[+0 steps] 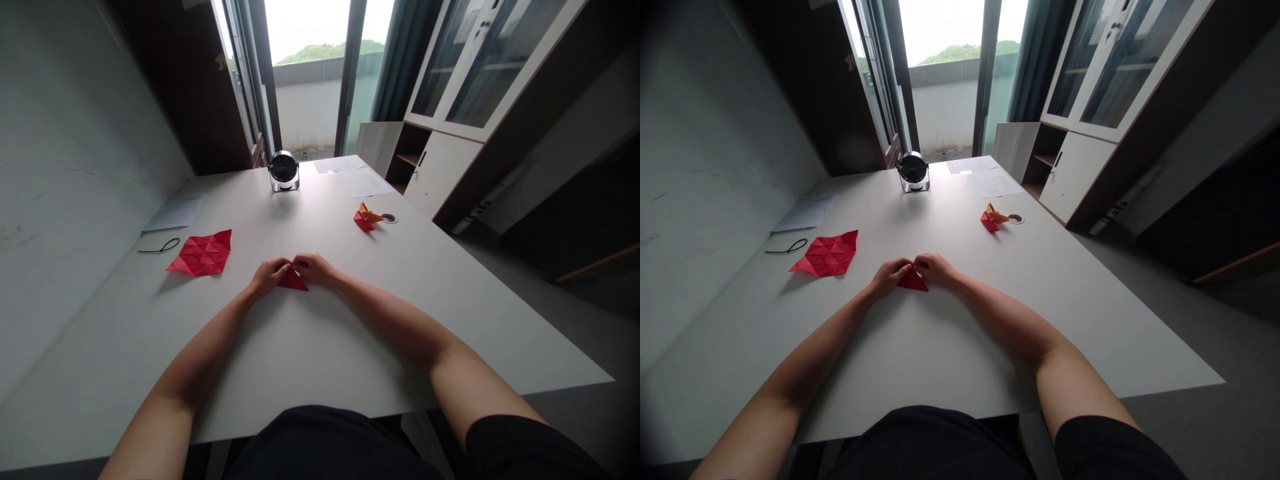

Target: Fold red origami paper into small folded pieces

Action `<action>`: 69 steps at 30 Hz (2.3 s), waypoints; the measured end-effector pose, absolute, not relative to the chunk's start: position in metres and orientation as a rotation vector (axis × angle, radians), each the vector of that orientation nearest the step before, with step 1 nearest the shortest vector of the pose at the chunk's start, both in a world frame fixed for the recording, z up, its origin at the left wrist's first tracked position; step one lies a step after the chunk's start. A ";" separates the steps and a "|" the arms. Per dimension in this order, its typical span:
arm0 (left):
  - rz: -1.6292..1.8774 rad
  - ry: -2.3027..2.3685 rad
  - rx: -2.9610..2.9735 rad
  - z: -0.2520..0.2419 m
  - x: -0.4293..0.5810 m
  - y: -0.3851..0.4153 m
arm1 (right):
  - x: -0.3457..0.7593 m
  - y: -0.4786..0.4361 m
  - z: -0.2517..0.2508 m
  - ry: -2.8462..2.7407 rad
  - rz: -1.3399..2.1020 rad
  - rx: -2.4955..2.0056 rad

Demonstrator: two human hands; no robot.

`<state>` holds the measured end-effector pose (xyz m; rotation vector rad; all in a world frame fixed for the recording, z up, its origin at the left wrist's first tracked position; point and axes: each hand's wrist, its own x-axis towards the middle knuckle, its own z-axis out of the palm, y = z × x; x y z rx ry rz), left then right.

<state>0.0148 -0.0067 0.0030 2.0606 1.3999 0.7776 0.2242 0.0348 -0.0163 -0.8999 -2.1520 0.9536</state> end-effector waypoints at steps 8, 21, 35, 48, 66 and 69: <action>0.774 1.401 2.071 0.003 0.014 -0.006 | 0.224 0.035 -0.015 -2.157 0.929 -0.886; 0.775 1.412 2.066 0.006 0.015 -0.007 | 0.224 0.034 -0.016 -2.153 0.941 -0.887; 0.772 1.312 2.039 0.008 0.012 -0.008 | 0.223 0.035 -0.017 -2.171 0.900 -0.917; 0.814 1.316 1.982 0.005 0.011 -0.006 | 0.224 0.030 -0.008 -2.175 0.893 -0.926; 0.810 1.360 2.062 0.001 0.011 -0.004 | 0.224 0.030 -0.008 -2.175 0.896 -0.910; 0.799 1.374 2.059 0.002 0.011 -0.005 | 0.224 0.029 -0.006 -2.171 0.904 -0.901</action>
